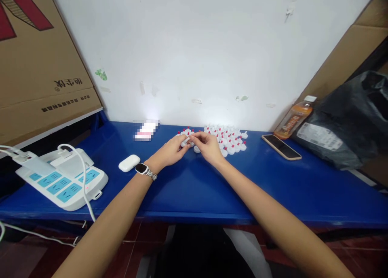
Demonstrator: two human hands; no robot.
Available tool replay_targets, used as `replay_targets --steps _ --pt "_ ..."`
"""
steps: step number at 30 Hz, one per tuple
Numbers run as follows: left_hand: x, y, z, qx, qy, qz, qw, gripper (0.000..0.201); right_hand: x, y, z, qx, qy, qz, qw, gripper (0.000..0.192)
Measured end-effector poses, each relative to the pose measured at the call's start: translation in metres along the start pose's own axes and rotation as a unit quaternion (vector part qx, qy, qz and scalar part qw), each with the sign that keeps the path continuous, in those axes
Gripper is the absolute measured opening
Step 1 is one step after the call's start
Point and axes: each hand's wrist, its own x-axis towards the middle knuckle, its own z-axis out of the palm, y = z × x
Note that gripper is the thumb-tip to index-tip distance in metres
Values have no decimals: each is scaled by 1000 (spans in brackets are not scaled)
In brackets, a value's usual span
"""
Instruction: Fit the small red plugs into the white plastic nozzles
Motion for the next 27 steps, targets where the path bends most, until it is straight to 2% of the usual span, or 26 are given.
replay_targets --steps 4,8,12,17,21,27 --pt "-1 6 0 -8 -4 15 1000 27 1 -4 0 48 -11 7 999 31" --pt "-1 8 0 1 -6 13 1000 25 -1 -7 1 72 16 9 997 33" --pt "-1 5 4 -13 8 26 1000 27 -5 -11 4 0 50 -44 998 32" --pt "1 1 7 -24 23 34 999 29 -9 -17 6 -98 53 -108 988 37" --pt "2 2 7 -25 13 37 999 29 -8 -18 6 -148 57 -124 980 38" --pt "2 3 10 -21 10 28 999 28 -7 -11 5 -157 50 -115 980 35"
